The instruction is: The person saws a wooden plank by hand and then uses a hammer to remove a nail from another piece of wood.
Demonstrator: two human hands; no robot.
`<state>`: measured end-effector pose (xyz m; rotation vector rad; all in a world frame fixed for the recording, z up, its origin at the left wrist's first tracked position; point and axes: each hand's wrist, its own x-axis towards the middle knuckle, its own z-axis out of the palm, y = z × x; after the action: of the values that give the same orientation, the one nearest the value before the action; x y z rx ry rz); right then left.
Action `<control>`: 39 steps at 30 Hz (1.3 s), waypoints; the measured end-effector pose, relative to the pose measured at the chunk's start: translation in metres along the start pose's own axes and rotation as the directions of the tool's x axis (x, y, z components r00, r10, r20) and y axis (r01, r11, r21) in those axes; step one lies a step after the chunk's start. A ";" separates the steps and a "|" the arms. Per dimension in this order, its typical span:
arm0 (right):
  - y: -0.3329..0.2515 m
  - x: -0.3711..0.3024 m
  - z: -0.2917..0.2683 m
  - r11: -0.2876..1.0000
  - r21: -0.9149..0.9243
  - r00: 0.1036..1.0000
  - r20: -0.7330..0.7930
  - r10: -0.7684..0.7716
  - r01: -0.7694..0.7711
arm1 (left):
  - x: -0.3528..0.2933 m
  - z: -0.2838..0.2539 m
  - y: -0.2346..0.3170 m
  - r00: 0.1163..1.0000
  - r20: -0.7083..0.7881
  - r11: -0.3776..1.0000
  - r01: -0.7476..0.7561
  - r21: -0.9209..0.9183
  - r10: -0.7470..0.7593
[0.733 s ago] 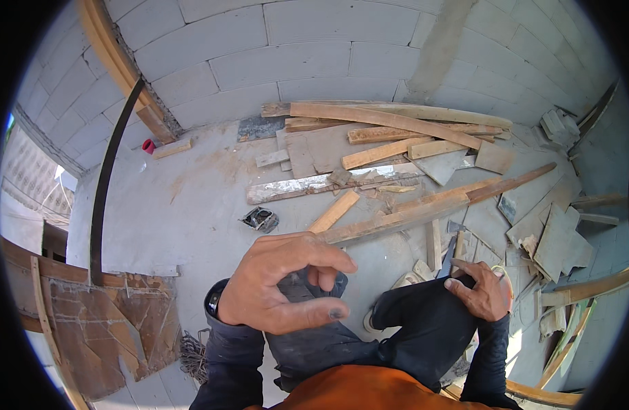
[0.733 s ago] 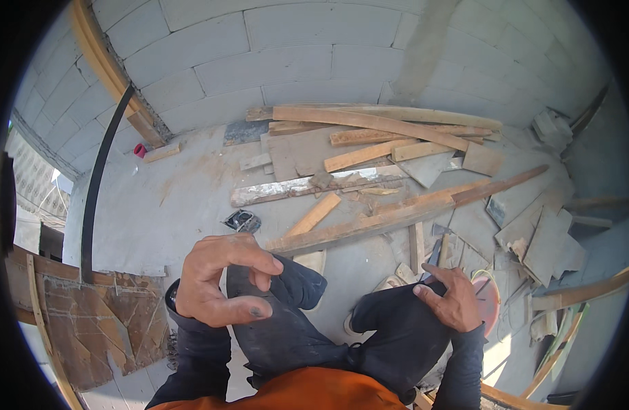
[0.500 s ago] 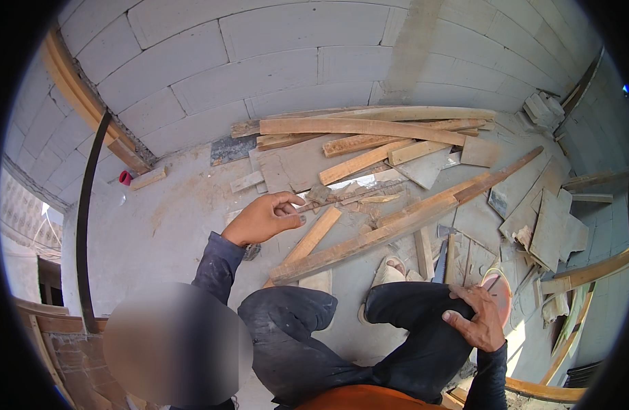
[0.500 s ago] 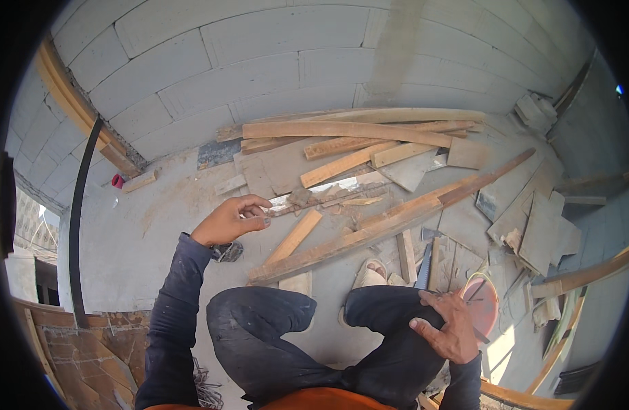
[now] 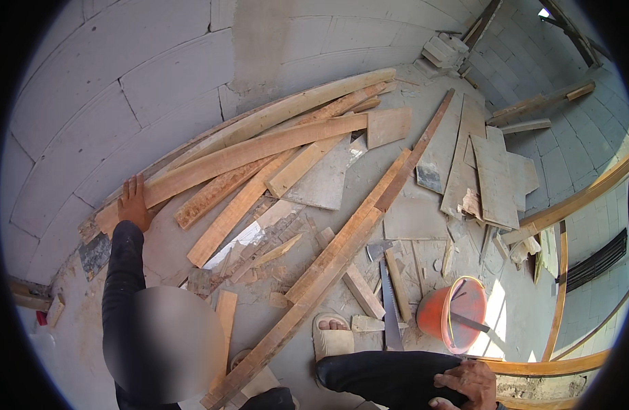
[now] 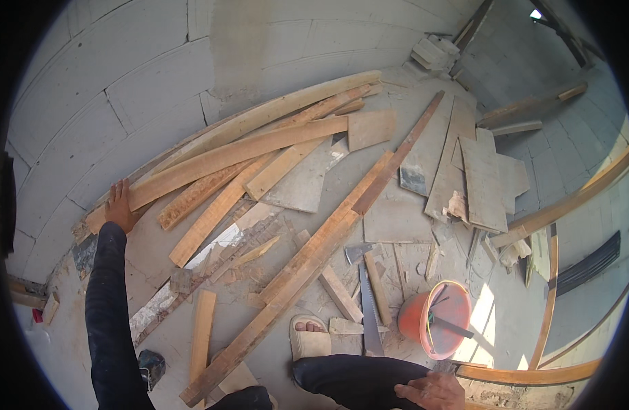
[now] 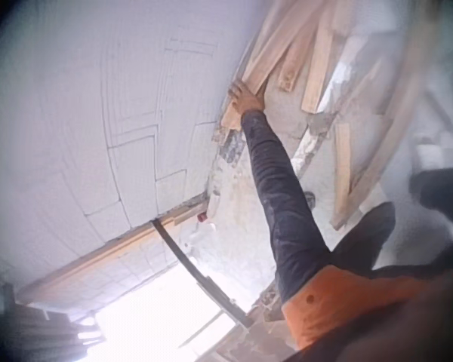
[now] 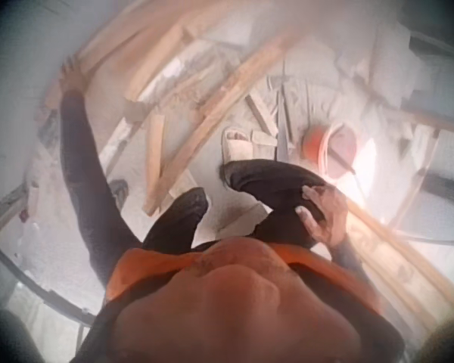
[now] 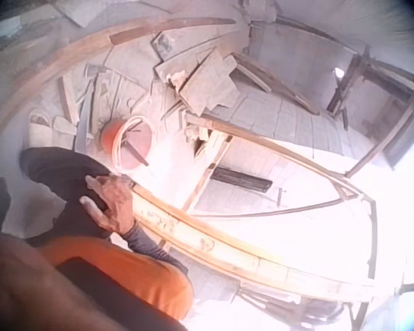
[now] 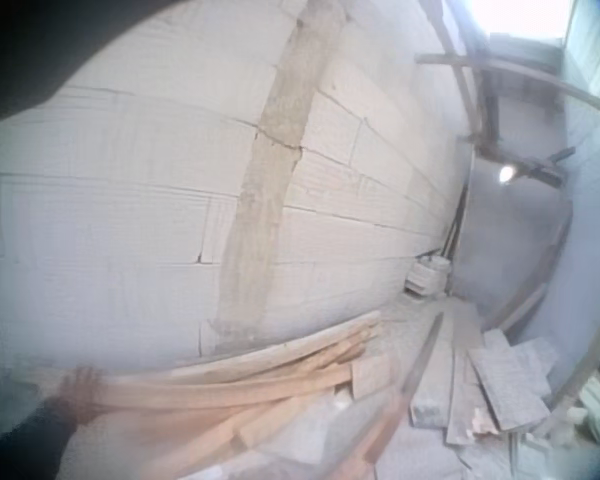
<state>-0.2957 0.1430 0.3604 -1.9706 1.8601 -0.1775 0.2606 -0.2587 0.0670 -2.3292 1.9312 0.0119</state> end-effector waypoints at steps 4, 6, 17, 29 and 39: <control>0.006 0.015 0.000 0.999 0.031 1.000 -0.010 -0.010 0.010 | 0.019 -0.006 0.024 0.998 0.053 0.999 0.044 -0.008 -0.044; 0.011 0.020 -0.003 0.998 0.053 1.000 -0.019 -0.015 0.016 | 0.012 -0.010 0.011 0.997 -0.025 0.996 -0.073 -0.058 0.072; 0.000 0.042 -0.002 0.998 0.036 0.998 0.043 -0.055 0.053 | -0.092 -0.048 0.009 0.870 0.341 0.767 -0.065 -0.638 0.357; -0.004 0.033 0.006 0.999 -0.006 0.996 0.067 -0.053 0.053 | 0.039 0.037 -0.007 0.998 -0.064 0.993 -0.016 -0.117 0.009; -0.005 0.028 -0.007 0.994 0.004 0.992 0.058 -0.111 0.111 | -0.045 -0.005 -0.026 0.938 -0.208 0.936 -0.311 -0.165 0.275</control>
<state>-0.2905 0.1145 0.3629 -2.0575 1.7160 -0.1520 0.2769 -0.2103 0.0782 -2.1939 2.4606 0.0155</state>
